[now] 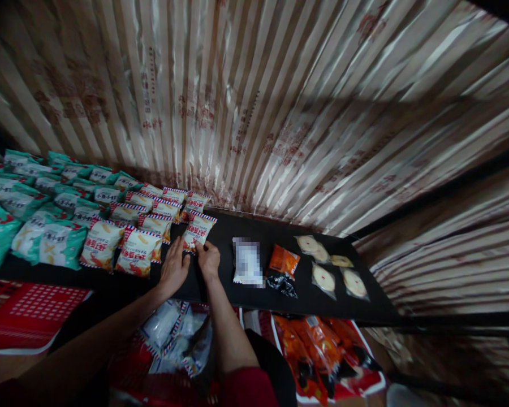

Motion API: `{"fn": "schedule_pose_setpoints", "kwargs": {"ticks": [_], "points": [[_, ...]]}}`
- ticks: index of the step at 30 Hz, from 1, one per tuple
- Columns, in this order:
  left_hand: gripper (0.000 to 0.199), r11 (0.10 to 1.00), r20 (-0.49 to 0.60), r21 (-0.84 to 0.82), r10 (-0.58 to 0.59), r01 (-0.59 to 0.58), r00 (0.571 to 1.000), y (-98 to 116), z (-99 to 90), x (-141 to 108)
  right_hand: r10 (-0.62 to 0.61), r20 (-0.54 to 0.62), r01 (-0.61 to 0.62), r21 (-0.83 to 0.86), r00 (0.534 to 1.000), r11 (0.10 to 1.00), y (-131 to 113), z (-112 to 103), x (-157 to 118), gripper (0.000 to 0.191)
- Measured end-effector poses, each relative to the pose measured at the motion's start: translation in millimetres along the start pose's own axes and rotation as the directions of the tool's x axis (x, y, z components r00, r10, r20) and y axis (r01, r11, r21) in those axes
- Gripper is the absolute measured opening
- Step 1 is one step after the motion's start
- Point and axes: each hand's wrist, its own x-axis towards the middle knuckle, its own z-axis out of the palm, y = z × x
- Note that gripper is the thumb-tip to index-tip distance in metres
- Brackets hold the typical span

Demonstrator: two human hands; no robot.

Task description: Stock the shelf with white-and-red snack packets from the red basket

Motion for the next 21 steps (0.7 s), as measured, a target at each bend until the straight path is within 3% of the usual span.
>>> {"fn": "schedule_pose_setpoints", "kwargs": {"ticks": [13, 21], "points": [[0.051, 0.992, 0.000, 0.031, 0.124, -0.124, 0.992, -4.7, 2.3, 16.6, 0.065, 0.046, -0.061, -0.082, 0.997, 0.995, -20.2, 10.1, 25.1, 0.034], [0.049, 0.993, 0.029, 0.056, 0.097, -0.099, 0.995, -6.7, -3.8, 26.6, 0.070, 0.069, -0.059, -0.147, 0.995, 0.987, -27.2, 18.1, 34.0, 0.032]]}}
